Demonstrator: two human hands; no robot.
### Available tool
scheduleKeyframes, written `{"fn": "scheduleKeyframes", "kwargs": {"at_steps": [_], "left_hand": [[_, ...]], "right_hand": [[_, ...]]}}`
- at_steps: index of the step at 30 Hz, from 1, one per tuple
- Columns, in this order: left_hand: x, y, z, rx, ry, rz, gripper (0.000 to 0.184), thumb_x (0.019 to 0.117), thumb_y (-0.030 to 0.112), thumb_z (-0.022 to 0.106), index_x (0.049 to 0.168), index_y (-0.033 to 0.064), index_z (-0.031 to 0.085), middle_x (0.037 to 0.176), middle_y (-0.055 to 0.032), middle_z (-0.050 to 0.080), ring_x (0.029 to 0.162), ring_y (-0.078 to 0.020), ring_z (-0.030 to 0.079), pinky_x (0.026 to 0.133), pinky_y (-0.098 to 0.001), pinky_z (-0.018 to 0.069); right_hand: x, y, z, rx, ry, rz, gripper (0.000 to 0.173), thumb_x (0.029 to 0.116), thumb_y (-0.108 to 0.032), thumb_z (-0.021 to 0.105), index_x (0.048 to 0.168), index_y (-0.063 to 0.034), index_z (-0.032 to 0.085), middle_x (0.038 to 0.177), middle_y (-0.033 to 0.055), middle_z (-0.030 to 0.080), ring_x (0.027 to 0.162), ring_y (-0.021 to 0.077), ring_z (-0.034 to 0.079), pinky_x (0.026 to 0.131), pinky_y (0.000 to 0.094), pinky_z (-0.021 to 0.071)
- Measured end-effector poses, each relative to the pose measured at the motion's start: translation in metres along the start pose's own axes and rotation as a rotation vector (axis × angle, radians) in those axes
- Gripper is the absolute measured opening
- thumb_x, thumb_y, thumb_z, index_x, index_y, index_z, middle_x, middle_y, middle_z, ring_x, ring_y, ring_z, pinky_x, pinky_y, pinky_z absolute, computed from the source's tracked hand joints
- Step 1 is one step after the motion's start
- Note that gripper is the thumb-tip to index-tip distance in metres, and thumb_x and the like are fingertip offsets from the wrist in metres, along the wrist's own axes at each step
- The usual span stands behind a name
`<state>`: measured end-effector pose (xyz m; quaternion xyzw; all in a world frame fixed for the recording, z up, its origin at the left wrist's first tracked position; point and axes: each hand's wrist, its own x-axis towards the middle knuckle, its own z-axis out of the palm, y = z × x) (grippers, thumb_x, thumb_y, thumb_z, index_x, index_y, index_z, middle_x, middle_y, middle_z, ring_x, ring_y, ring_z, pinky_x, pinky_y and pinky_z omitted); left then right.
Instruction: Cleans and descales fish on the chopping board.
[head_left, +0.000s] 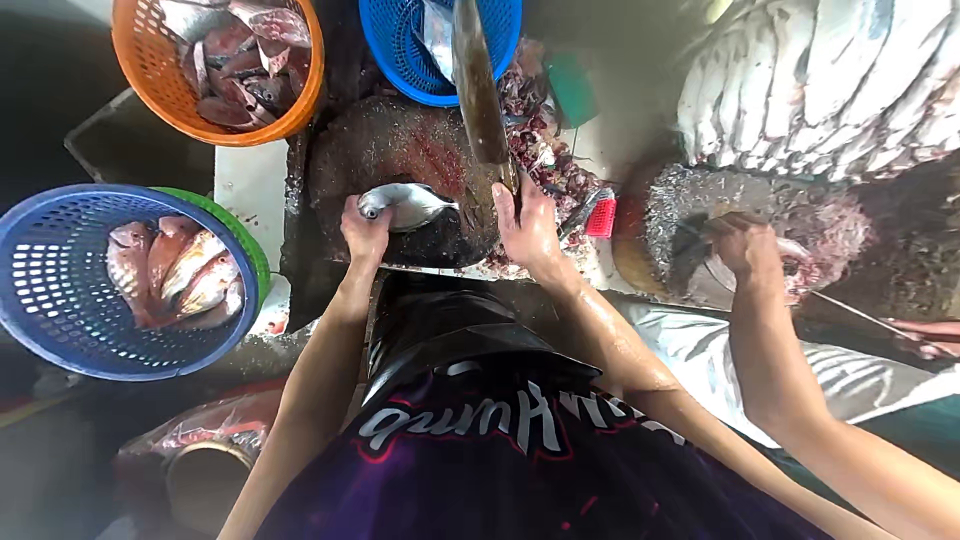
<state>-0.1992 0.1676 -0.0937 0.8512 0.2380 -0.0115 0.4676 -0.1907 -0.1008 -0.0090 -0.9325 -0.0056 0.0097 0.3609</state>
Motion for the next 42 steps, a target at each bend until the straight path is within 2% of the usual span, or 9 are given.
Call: {"fn": "scheduleKeyframes", "kwargs": {"at_steps": [6,12,19,27,29,31,34,39,42], "left_hand": [[0.002,0.056,-0.007,0.168,-0.456,-0.124,0.051,0.0884,0.027,0.08,0.128,0.0004,0.062,0.117,-0.0244,0.068,0.109,-0.0373,0.067,0.096,-0.0593,0.0521],[0.025,0.025,0.011,0.144,-0.446,-0.124,0.057,0.0815,0.031,0.086,0.125,0.0007,0.064,0.119,-0.0214,0.069,0.112,-0.0338,0.068,0.099,-0.0578,0.0532],[0.01,0.034,-0.047,-0.34,-0.468,-0.006,0.037,0.085,0.008,0.076,0.121,0.0018,0.067,0.11,-0.0087,0.074,0.1,-0.0154,0.072,0.092,-0.0375,0.0606],[0.067,0.104,-0.03,-0.951,-0.206,-0.005,0.036,0.0989,0.015,0.067,0.131,0.0018,0.055,0.113,-0.0143,0.07,0.096,-0.0263,0.071,0.085,-0.0456,0.061],[0.086,0.122,-0.014,-0.636,-0.074,0.17,0.068,0.0946,0.02,0.075,0.147,0.0009,0.038,0.13,-0.0152,0.063,0.111,-0.0211,0.069,0.096,-0.0372,0.0599],[0.106,0.131,0.003,-0.149,0.041,0.322,0.101,0.087,0.039,0.08,0.157,-0.0051,0.023,0.15,-0.0243,0.047,0.135,-0.0268,0.052,0.114,-0.0374,0.0444],[0.127,0.15,0.04,-0.04,-0.045,0.4,0.072,0.0915,0.035,0.075,0.145,-0.0029,0.047,0.135,-0.0212,0.061,0.118,-0.0266,0.064,0.1,-0.0386,0.055],[0.168,0.187,0.109,0.059,-0.298,0.119,0.049,0.0971,0.034,0.067,0.129,-0.0027,0.064,0.125,-0.0238,0.067,0.117,-0.0347,0.065,0.102,-0.0527,0.0519],[0.138,0.268,0.079,-0.038,-0.455,-0.318,0.048,0.1046,0.022,0.058,0.141,-0.0072,0.049,0.146,-0.0267,0.05,0.135,-0.0354,0.049,0.111,-0.0506,0.0406]], "right_hand": [[0.016,-0.001,0.016,0.098,0.13,-0.23,0.043,0.106,-0.033,0.05,0.12,0.0066,0.061,0.074,0.0096,0.067,0.063,0.0179,0.067,0.06,0.0381,0.0577],[0.012,0.051,0.046,-0.321,-0.646,0.174,0.055,0.107,-0.053,0.039,0.125,-0.0054,0.06,0.101,0.0208,0.071,0.097,0.0407,0.071,0.081,0.062,0.057],[-0.012,0.073,0.026,-0.191,-0.507,0.215,0.057,0.1067,-0.053,0.042,0.115,-0.0019,0.065,0.097,0.0217,0.069,0.089,0.0396,0.071,0.078,0.0627,0.0573],[-0.033,0.08,0.011,-0.075,-0.447,0.38,0.053,0.1067,-0.05,0.044,0.117,-0.0022,0.065,0.091,0.0192,0.07,0.087,0.0367,0.07,0.08,0.0602,0.0561],[-0.033,0.077,0.009,-0.081,-0.434,0.379,0.055,0.1065,-0.05,0.043,0.119,-0.0012,0.064,0.092,0.0187,0.07,0.089,0.035,0.07,0.083,0.0575,0.0563],[-0.034,0.075,0.01,-0.028,-0.449,0.345,0.053,0.1066,-0.049,0.044,0.117,-0.0017,0.065,0.092,0.0162,0.07,0.089,0.0307,0.07,0.085,0.0528,0.0567],[-0.031,0.083,0.016,0.044,-0.577,0.259,0.055,0.1052,-0.052,0.045,0.115,-0.0012,0.065,0.094,0.0162,0.068,0.09,0.0297,0.068,0.087,0.0515,0.0551],[-0.023,0.089,0.006,0.014,-0.475,0.463,0.057,0.1059,-0.053,0.042,0.117,-0.0028,0.067,0.099,0.0168,0.071,0.095,0.0311,0.07,0.089,0.0536,0.0554],[-0.011,0.078,-0.003,-0.032,-0.279,0.557,0.056,0.1063,-0.052,0.041,0.118,-0.0028,0.066,0.096,0.0168,0.071,0.094,0.0317,0.071,0.087,0.0532,0.0556]]}}
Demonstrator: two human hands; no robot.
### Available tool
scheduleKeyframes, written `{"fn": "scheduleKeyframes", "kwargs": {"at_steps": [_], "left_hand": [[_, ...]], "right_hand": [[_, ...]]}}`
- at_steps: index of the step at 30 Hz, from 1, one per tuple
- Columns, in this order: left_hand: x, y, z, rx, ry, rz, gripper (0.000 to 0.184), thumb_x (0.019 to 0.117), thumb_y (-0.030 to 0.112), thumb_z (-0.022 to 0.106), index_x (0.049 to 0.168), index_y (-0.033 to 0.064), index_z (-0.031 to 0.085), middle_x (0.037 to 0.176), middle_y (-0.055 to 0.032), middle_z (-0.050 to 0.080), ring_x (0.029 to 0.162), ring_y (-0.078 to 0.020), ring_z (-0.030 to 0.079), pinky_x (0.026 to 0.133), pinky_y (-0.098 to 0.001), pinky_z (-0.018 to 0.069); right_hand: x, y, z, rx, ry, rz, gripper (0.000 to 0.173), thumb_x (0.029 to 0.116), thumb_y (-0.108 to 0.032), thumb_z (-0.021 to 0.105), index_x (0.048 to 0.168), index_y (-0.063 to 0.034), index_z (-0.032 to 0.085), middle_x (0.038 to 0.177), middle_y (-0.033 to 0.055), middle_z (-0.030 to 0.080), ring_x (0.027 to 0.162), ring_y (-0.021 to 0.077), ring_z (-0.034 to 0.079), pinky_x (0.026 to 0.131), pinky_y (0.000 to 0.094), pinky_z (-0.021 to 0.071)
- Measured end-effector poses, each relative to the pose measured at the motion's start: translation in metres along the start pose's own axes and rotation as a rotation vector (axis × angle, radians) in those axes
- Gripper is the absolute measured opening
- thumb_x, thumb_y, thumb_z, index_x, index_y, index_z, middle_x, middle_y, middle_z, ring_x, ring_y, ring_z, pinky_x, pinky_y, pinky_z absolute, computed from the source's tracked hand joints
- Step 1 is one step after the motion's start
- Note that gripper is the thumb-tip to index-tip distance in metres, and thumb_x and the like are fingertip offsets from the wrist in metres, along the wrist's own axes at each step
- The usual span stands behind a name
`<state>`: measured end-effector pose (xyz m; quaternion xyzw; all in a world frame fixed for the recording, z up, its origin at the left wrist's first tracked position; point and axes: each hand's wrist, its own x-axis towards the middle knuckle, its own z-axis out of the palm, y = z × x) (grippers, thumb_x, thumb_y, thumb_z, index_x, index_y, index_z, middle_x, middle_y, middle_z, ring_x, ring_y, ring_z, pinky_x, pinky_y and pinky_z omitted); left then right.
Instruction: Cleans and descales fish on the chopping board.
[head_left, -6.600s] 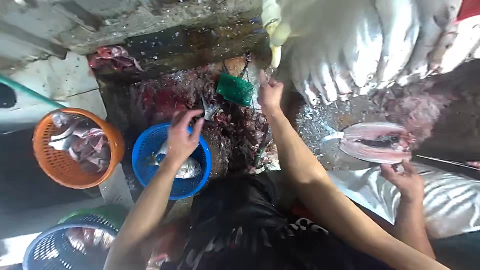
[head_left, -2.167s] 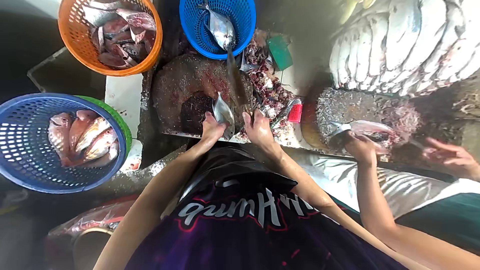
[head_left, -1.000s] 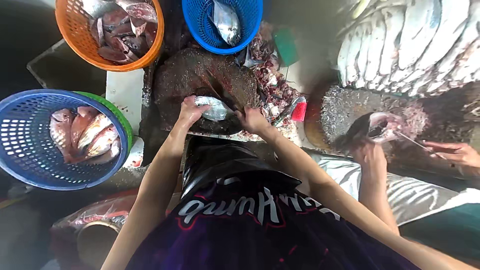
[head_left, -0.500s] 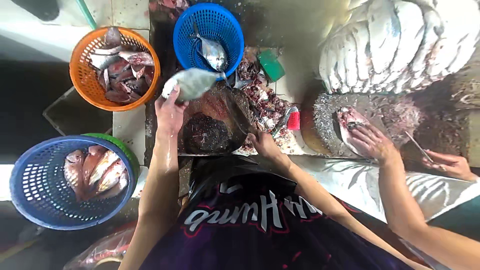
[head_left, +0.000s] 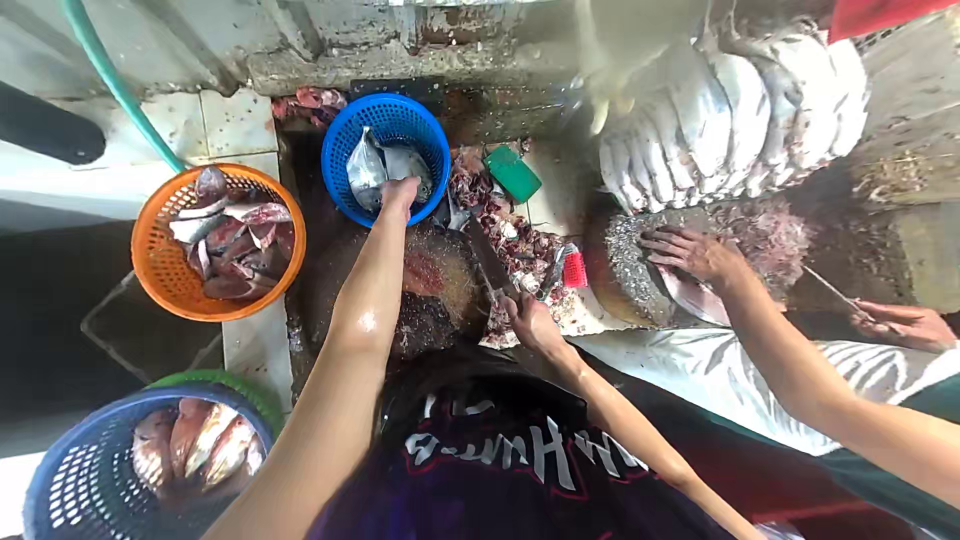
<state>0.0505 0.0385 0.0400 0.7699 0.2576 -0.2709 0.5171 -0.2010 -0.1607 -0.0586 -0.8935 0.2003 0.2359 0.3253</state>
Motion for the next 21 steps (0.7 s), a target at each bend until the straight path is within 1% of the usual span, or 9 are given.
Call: {"fn": "scheduleKeyframes", "kwargs": {"at_steps": [3,5,7,11,14,15,17,19,21], "left_hand": [[-0.025,0.02,0.009,-0.251,0.067,-0.096,0.048,0.1063,0.02,0.054,0.146,-0.0058,0.045,0.152,-0.0232,0.046,0.14,-0.0328,0.046,0.111,-0.0479,0.0403],[0.033,0.015,0.029,-0.447,0.108,-0.18,0.049,0.1014,0.017,0.061,0.144,-0.0028,0.047,0.149,-0.02,0.049,0.136,-0.0292,0.049,0.109,-0.0454,0.044],[0.106,-0.015,0.06,-0.594,0.165,-0.099,0.054,0.0971,0.024,0.068,0.142,-0.0011,0.051,0.143,-0.0205,0.055,0.129,-0.0297,0.055,0.102,-0.0474,0.0516],[0.153,-0.024,0.079,-0.751,0.16,-0.071,0.054,0.0971,0.028,0.069,0.142,0.0022,0.05,0.136,-0.0187,0.058,0.121,-0.0287,0.059,0.097,-0.0474,0.0536],[0.138,-0.015,0.065,-0.825,0.121,-0.055,0.055,0.096,0.023,0.07,0.142,0.0028,0.048,0.133,-0.0192,0.059,0.113,-0.0279,0.063,0.092,-0.0452,0.0568],[0.122,-0.013,0.057,-0.888,0.07,-0.018,0.054,0.0968,0.019,0.069,0.143,0.0023,0.045,0.129,-0.0199,0.059,0.106,-0.028,0.066,0.086,-0.0432,0.0607],[0.081,-0.023,0.032,-0.972,-0.096,0.065,0.056,0.0989,0.013,0.065,0.147,0.0033,0.039,0.132,-0.0209,0.056,0.106,-0.0309,0.067,0.086,-0.0446,0.0622],[0.042,-0.057,0.003,-0.874,-0.262,0.164,0.052,0.1017,0.015,0.062,0.147,0.0068,0.039,0.127,-0.0194,0.061,0.1,-0.0313,0.069,0.082,-0.0464,0.0627],[0.001,-0.11,-0.025,-0.707,-0.401,0.241,0.048,0.1055,0.022,0.056,0.149,0.0166,0.039,0.118,-0.015,0.067,0.09,-0.028,0.071,0.072,-0.0431,0.063]], "right_hand": [[0.005,-0.007,0.009,0.085,0.089,-0.035,0.05,0.107,-0.044,0.043,0.12,-0.0013,0.065,0.091,0.0142,0.07,0.087,0.0279,0.07,0.083,0.0487,0.0566],[0.01,-0.009,0.022,0.054,0.041,-0.017,0.05,0.1071,-0.044,0.043,0.126,-0.0018,0.062,0.094,0.0151,0.07,0.09,0.0287,0.071,0.085,0.0485,0.0572],[0.013,-0.008,0.033,0.011,0.009,0.017,0.053,0.1068,-0.046,0.042,0.133,-0.0031,0.059,0.097,0.0164,0.072,0.093,0.0309,0.072,0.087,0.0507,0.0577],[0.009,-0.015,0.022,0.027,-0.013,0.007,0.052,0.1069,-0.048,0.042,0.124,-0.0031,0.063,0.09,0.0159,0.071,0.087,0.0307,0.072,0.082,0.052,0.058],[0.003,-0.01,0.021,0.051,-0.122,-0.094,0.054,0.1059,-0.051,0.043,0.112,-0.0028,0.065,0.086,0.0138,0.067,0.083,0.0285,0.069,0.08,0.0516,0.0565],[0.004,-0.004,0.021,0.018,-0.194,-0.16,0.055,0.1057,-0.053,0.042,0.112,-0.0029,0.065,0.086,0.0138,0.068,0.083,0.0283,0.069,0.08,0.0515,0.0566],[0.006,0.008,0.018,-0.082,-0.318,-0.257,0.056,0.1054,-0.053,0.043,0.114,-0.0027,0.065,0.088,0.0158,0.069,0.085,0.0312,0.07,0.081,0.0542,0.0564],[0.006,0.016,0.014,-0.094,-0.326,-0.229,0.053,0.1056,-0.051,0.046,0.116,-0.0027,0.066,0.091,0.0175,0.07,0.087,0.033,0.07,0.083,0.056,0.0561],[0.002,0.026,0.011,-0.04,-0.196,-0.132,0.051,0.1057,-0.049,0.047,0.115,-0.0042,0.068,0.087,0.0166,0.069,0.082,0.0327,0.07,0.078,0.0573,0.0569]]}}
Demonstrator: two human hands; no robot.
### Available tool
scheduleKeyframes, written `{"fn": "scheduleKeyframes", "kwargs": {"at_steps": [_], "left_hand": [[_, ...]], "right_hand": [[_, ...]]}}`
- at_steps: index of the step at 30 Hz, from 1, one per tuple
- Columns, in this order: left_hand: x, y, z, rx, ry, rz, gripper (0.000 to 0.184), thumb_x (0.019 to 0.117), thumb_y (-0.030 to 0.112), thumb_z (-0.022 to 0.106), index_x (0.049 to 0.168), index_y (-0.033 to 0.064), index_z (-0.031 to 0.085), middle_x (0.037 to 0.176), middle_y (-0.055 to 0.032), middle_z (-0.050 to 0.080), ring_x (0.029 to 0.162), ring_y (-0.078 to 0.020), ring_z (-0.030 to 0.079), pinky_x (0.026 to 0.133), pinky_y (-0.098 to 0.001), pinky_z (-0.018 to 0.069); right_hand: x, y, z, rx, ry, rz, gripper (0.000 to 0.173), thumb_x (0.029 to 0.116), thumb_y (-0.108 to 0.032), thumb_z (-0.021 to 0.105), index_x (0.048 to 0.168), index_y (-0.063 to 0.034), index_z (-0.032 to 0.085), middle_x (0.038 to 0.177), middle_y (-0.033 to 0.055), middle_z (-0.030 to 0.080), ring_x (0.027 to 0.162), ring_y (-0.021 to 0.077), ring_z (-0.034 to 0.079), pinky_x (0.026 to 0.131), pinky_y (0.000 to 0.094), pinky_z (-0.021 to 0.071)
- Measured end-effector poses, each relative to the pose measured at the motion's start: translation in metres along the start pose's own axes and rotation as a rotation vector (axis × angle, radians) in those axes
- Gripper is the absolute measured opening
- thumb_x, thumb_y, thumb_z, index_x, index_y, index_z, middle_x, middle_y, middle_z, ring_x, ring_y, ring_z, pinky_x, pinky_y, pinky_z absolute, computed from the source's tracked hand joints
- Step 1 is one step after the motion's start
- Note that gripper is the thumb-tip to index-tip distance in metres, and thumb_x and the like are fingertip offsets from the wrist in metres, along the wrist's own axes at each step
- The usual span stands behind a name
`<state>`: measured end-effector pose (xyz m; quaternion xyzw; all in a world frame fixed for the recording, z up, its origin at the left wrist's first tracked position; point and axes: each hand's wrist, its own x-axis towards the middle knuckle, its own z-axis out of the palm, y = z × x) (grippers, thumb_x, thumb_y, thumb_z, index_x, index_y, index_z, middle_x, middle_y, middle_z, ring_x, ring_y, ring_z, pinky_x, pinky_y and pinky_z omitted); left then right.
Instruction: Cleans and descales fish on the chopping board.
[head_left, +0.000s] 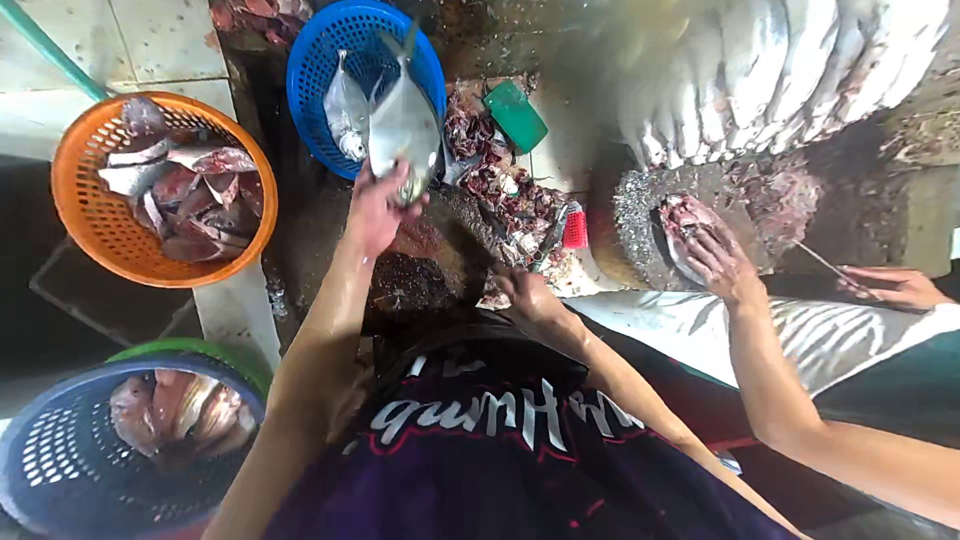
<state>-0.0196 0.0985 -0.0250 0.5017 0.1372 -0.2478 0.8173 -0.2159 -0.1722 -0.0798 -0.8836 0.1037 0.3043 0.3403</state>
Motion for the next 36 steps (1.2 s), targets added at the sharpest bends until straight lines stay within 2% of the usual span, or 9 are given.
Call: {"fn": "scheduleKeyframes", "kwargs": {"at_steps": [4,10,14,20,22,27,30,33,36], "left_hand": [[-0.121,-0.049,-0.048,0.295,0.13,-0.166,0.039,0.1036,0.033,0.061,0.14,0.0242,0.053,0.096,-0.0044,0.069,0.061,-0.0118,0.061,0.052,-0.0266,0.0535],[-0.178,-0.125,-0.103,0.647,0.201,-0.239,0.049,0.0914,0.039,0.078,0.125,0.0055,0.064,0.099,-0.0144,0.074,0.076,-0.0234,0.072,0.068,-0.0433,0.0627],[-0.203,-0.113,-0.098,0.697,0.247,-0.21,0.05,0.0925,0.04,0.076,0.127,0.0069,0.063,0.102,-0.0156,0.073,0.077,-0.0249,0.071,0.068,-0.0452,0.0617],[-0.227,-0.118,-0.097,0.437,0.3,-0.053,0.041,0.0996,0.032,0.069,0.134,0.0112,0.059,0.099,-0.0084,0.073,0.064,-0.0171,0.068,0.055,-0.0325,0.0595],[-0.223,-0.127,-0.081,0.393,0.329,-0.017,0.051,0.0985,0.027,0.07,0.143,0.012,0.05,0.107,-0.0099,0.072,0.071,-0.0198,0.071,0.062,-0.0372,0.0634],[-0.203,-0.15,-0.05,0.715,0.464,-0.062,0.062,0.0873,0.032,0.081,0.136,0.0051,0.052,0.112,-0.0175,0.069,0.094,-0.0276,0.071,0.081,-0.0506,0.0607],[-0.189,-0.167,-0.049,0.744,0.517,-0.055,0.065,0.0855,0.038,0.082,0.134,0.0041,0.054,0.11,-0.0166,0.07,0.098,-0.0279,0.071,0.087,-0.0521,0.0596],[-0.18,-0.178,-0.055,0.735,0.546,-0.047,0.071,0.0824,0.042,0.084,0.134,0.0023,0.055,0.112,-0.016,0.071,0.101,-0.026,0.072,0.091,-0.0505,0.0595],[-0.18,-0.175,-0.056,0.755,0.549,-0.049,0.066,0.0836,0.037,0.083,0.132,0.0015,0.056,0.112,-0.0177,0.07,0.103,-0.0282,0.07,0.092,-0.0521,0.0576]], "right_hand": [[-0.005,-0.014,-0.013,0.037,0.241,0.144,0.053,0.1064,-0.051,0.044,0.11,-0.0036,0.066,0.082,0.0169,0.067,0.075,0.0346,0.068,0.07,0.0597,0.0559],[-0.041,-0.055,-0.007,0.145,0.429,-0.291,0.044,0.1079,-0.042,0.042,0.121,-0.004,0.058,0.067,0.0081,0.06,0.05,0.0199,0.059,0.045,0.0431,0.0526],[-0.033,-0.045,0.034,-0.049,0.213,-0.342,0.047,0.1068,-0.045,0.046,0.129,-0.0049,0.056,0.077,0.0117,0.066,0.06,0.0248,0.066,0.054,0.0489,0.0577],[-0.018,-0.045,0.044,-0.296,0.033,-0.211,0.056,0.1048,-0.059,0.042,0.111,-0.0084,0.065,0.085,0.017,0.069,0.078,0.0368,0.071,0.067,0.0598,0.0583],[-0.031,-0.073,0.027,-0.201,0.058,-0.145,0.057,0.1056,-0.055,0.043,0.109,-0.0029,0.066,0.089,0.0179,0.069,0.085,0.0357,0.071,0.076,0.0584,0.0579],[-0.055,-0.093,0.035,0.039,0.359,-0.348,0.046,0.1069,-0.049,0.044,0.118,-0.0065,0.059,0.071,0.0091,0.06,0.054,0.0226,0.06,0.047,0.0445,0.0517],[-0.045,-0.09,0.069,-0.055,0.3,-0.331,0.053,0.1077,-0.046,0.044,0.132,-0.001,0.055,0.083,0.0151,0.068,0.069,0.0285,0.07,0.06,0.0504,0.0593],[-0.033,-0.088,0.085,-0.214,0.037,-0.16,0.052,0.106,-0.05,0.044,0.119,-0.0032,0.062,0.095,0.0202,0.07,0.086,0.0378,0.072,0.072,0.0597,0.0585],[-0.042,-0.104,0.061,-0.168,0.065,-0.17,0.055,0.1056,-0.055,0.044,0.11,-0.0057,0.066,0.087,0.0176,0.069,0.079,0.0352,0.071,0.067,0.0578,0.058]]}}
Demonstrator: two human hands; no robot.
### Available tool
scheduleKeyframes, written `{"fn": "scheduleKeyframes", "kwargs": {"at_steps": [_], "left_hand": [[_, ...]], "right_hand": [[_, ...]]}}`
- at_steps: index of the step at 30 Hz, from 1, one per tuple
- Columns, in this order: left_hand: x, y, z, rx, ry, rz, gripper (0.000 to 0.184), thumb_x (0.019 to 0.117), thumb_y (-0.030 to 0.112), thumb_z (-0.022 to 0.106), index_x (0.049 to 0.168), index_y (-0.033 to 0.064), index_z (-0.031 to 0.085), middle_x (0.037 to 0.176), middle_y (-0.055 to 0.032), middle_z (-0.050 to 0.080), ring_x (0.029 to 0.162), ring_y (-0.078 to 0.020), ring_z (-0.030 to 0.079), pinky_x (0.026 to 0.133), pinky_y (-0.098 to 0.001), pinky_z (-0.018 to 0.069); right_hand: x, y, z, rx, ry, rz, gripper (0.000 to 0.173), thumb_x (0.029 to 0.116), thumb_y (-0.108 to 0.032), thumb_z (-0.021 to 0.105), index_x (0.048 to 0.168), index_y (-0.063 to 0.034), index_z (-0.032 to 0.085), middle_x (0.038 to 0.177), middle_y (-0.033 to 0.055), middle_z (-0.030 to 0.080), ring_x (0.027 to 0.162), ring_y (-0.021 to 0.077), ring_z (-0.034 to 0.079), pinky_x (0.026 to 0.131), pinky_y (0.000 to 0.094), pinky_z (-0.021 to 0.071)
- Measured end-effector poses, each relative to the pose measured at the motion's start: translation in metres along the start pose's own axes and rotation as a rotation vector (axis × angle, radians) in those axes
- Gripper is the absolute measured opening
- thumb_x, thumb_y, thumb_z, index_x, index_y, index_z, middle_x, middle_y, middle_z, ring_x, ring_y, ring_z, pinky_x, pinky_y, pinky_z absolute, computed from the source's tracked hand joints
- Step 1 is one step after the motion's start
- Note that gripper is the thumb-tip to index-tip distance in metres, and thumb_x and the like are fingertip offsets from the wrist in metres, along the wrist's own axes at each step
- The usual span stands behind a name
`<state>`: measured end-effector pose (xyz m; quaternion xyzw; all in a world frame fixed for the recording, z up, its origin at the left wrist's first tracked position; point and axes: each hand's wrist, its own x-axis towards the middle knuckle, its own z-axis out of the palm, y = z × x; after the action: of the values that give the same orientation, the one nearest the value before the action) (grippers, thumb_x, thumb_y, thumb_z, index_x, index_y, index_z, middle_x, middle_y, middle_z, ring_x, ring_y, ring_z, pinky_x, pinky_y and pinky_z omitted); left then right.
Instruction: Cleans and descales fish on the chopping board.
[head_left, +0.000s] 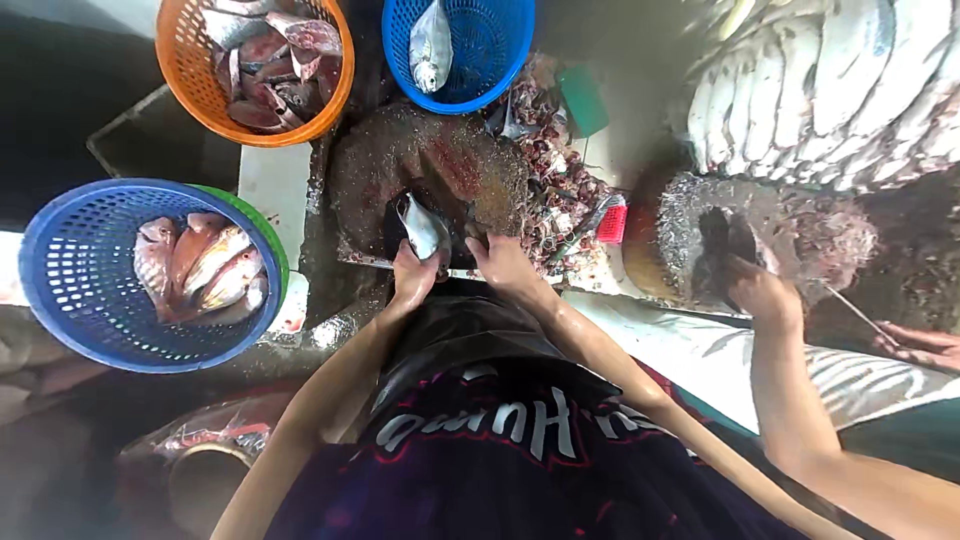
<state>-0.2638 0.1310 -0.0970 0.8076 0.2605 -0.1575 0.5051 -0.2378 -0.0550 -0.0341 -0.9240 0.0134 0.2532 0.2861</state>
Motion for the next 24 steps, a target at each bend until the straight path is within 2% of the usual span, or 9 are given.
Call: {"fn": "scheduleKeyframes", "kwargs": {"at_steps": [3,5,8,12,15,18,20,22,24], "left_hand": [[-0.006,0.004,-0.003,-0.007,-0.027,0.003,0.067,0.084,0.037,0.083,0.133,0.0026,0.055,0.113,-0.0155,0.071,0.104,-0.0247,0.071,0.094,-0.049,0.0585],[-0.01,0.011,-0.009,-0.023,-0.086,-0.032,0.067,0.0865,0.033,0.082,0.138,0.0036,0.05,0.12,-0.0168,0.068,0.11,-0.0266,0.068,0.098,-0.0507,0.0549],[-0.006,-0.004,-0.003,-0.186,-0.043,0.031,0.067,0.0852,0.027,0.084,0.137,0.0022,0.05,0.109,-0.0149,0.071,0.085,-0.0223,0.075,0.076,-0.0438,0.066],[-0.017,0.001,-0.039,-0.373,-0.263,0.067,0.056,0.0931,0.012,0.075,0.14,0.0046,0.046,0.102,-0.0135,0.072,0.067,-0.0218,0.072,0.059,-0.0383,0.065],[-0.004,-0.003,-0.066,-0.324,-0.464,0.088,0.05,0.0964,0.019,0.071,0.142,0.0145,0.052,0.106,-0.0075,0.072,0.07,-0.0152,0.068,0.059,-0.0316,0.0599],[0.019,0.01,-0.061,-0.111,-0.259,0.014,0.043,0.0918,0.025,0.078,0.128,0.0055,0.064,0.105,-0.014,0.071,0.079,-0.0208,0.069,0.071,-0.0411,0.0609],[0.034,0.016,-0.053,0.018,-0.15,-0.005,0.052,0.0876,0.033,0.082,0.126,0.0027,0.066,0.106,-0.02,0.071,0.081,-0.0281,0.071,0.077,-0.0505,0.0616],[0.042,0.022,-0.049,0.058,-0.107,0.008,0.054,0.088,0.038,0.081,0.126,0.0031,0.065,0.103,-0.0187,0.07,0.078,-0.0266,0.07,0.074,-0.0487,0.0609],[0.046,0.029,-0.049,0.077,-0.088,0.009,0.053,0.0881,0.036,0.08,0.126,0.0031,0.066,0.109,-0.0198,0.071,0.091,-0.0299,0.071,0.086,-0.0538,0.0581]], "right_hand": [[-0.011,0.0,0.001,0.074,0.208,-0.111,0.049,0.1071,-0.05,0.044,0.115,-0.0047,0.06,0.073,0.0111,0.063,0.061,0.0262,0.066,0.054,0.0491,0.0559],[-0.008,0.007,0.016,0.045,0.204,-0.12,0.049,0.1074,-0.047,0.044,0.126,-0.0034,0.057,0.076,0.0119,0.065,0.063,0.0265,0.067,0.055,0.0488,0.0573],[0.004,0.019,0.029,-0.12,-0.05,0.039,0.053,0.1057,-0.053,0.043,0.123,-0.0056,0.061,0.094,0.019,0.07,0.085,0.0375,0.072,0.069,0.0594,0.0585],[-0.004,0.052,0.015,-0.136,-0.041,0.106,0.056,0.1065,-0.054,0.041,0.115,-0.0036,0.063,0.093,0.0225,0.069,0.084,0.0419,0.071,0.069,0.0623,0.0572],[-0.009,0.071,-0.007,-0.039,0.079,0.19,0.058,0.1071,-0.054,0.038,0.119,-0.0032,0.062,0.09,0.0234,0.069,0.081,0.0427,0.071,0.068,0.0638,0.0561],[-0.014,0.071,-0.032,0.078,0.189,0.226,0.066,0.1039,-0.064,0.037,0.115,-0.0045,0.062,0.088,0.0216,0.066,0.075,0.04,0.068,0.064,0.0618,0.0553],[-0.013,0.051,-0.047,0.128,0.321,0.108,0.06,0.1061,-0.058,0.039,0.115,-0.0035,0.061,0.082,0.0169,0.065,0.068,0.0327,0.067,0.061,0.0544,0.0556],[-0.007,0.035,-0.047,0.198,0.456,-0.074,0.049,0.1079,-0.047,0.043,0.119,-0.0033,0.061,0.075,0.0106,0.063,0.061,0.0233,0.064,0.057,0.0457,0.0547],[-0.003,0.03,-0.03,0.23,0.447,-0.203,0.048,0.1085,-0.042,0.043,0.132,-0.0018,0.055,0.076,0.0105,0.063,0.06,0.0209,0.064,0.054,0.0437,0.0562]]}}
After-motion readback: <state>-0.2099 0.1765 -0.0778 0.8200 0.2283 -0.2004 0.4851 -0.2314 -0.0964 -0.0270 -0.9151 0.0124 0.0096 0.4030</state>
